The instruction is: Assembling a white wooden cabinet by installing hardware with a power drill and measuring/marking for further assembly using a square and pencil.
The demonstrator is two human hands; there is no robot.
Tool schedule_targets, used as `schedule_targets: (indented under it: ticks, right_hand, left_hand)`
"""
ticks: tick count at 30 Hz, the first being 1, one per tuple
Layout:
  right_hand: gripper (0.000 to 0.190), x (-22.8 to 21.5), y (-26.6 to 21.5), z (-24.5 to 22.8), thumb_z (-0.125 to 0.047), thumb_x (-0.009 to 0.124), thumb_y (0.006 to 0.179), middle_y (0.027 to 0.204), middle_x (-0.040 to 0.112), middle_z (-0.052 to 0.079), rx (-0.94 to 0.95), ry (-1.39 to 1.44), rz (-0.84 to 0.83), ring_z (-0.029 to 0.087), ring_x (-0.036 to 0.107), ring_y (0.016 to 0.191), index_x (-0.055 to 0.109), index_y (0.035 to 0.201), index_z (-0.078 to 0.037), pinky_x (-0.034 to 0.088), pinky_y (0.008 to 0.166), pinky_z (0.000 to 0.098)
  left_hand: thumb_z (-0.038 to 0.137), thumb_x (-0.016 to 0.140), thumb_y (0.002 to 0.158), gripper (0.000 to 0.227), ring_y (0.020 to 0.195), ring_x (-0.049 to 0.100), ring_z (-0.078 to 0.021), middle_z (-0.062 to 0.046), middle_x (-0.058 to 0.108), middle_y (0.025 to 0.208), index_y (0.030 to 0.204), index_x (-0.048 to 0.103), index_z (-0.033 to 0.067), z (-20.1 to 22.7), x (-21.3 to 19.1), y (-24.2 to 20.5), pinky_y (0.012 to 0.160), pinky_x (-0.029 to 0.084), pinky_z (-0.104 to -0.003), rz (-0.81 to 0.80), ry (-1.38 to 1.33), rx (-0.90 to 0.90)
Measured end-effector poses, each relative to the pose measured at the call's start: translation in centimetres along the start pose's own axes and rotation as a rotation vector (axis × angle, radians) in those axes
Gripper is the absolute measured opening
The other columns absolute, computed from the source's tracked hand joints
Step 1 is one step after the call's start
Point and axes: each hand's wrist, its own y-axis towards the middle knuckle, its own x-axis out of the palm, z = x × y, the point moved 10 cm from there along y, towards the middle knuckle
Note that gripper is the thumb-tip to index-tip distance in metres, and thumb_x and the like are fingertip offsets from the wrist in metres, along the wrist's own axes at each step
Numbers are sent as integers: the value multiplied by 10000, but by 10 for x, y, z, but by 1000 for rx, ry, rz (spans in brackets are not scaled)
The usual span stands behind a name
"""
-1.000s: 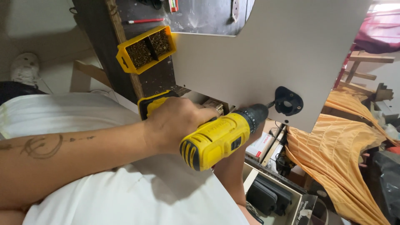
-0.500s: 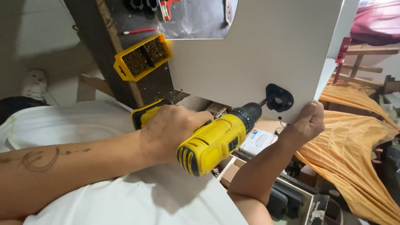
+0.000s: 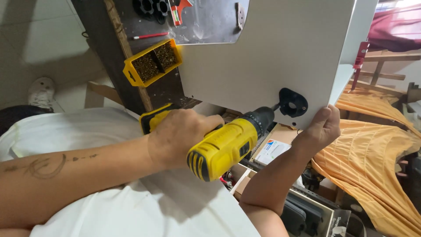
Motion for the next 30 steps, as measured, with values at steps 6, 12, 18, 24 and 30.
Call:
schedule_targets:
  ticks: [6, 12, 18, 24, 30]
  right_hand:
    - [422, -3, 3, 13, -407, 572, 1164, 651, 602, 69, -19, 11, 18, 113, 621, 605, 678, 932, -70, 511, 698, 216]
    - [347, -2, 0, 6, -343, 599, 1142, 638, 593, 56, -4, 76, 60, 103, 643, 618, 652, 912, -88, 526, 684, 201]
    - [364, -2, 1, 16, -341, 583, 1155, 631, 592, 50, 12, 75, 54, 104, 640, 600, 652, 901, -89, 521, 680, 199]
    - [397, -3, 1, 10, -383, 600, 1150, 636, 590, 74, -11, 62, 77, 116, 633, 593, 665, 900, -81, 515, 667, 210]
    - [379, -6, 0, 20, -384, 596, 1147, 664, 609, 60, 14, 78, 81, 112, 642, 616, 661, 919, -89, 520, 675, 209]
  left_hand:
    - [215, 704, 856, 123, 522, 733, -321, -125, 714, 554, 868, 705, 92, 2, -9, 1, 455, 584, -394, 45, -54, -25]
    - [201, 701, 844, 102, 501, 720, -293, -118, 716, 560, 816, 687, 104, 0, -6, 0, 452, 577, -363, 19, -44, -39]
    - [179, 692, 847, 93, 536, 736, -359, -146, 717, 566, 826, 693, 88, 1, -7, 4, 454, 574, -410, 51, -68, -13]
    - [200, 681, 848, 97, 529, 736, -351, -140, 718, 567, 802, 673, 114, -4, -2, 5, 439, 557, -416, 51, -74, -23]
    - [184, 699, 802, 64, 564, 751, -352, -132, 730, 579, 817, 689, 123, -4, -1, 7, 473, 582, -412, 54, -73, -29]
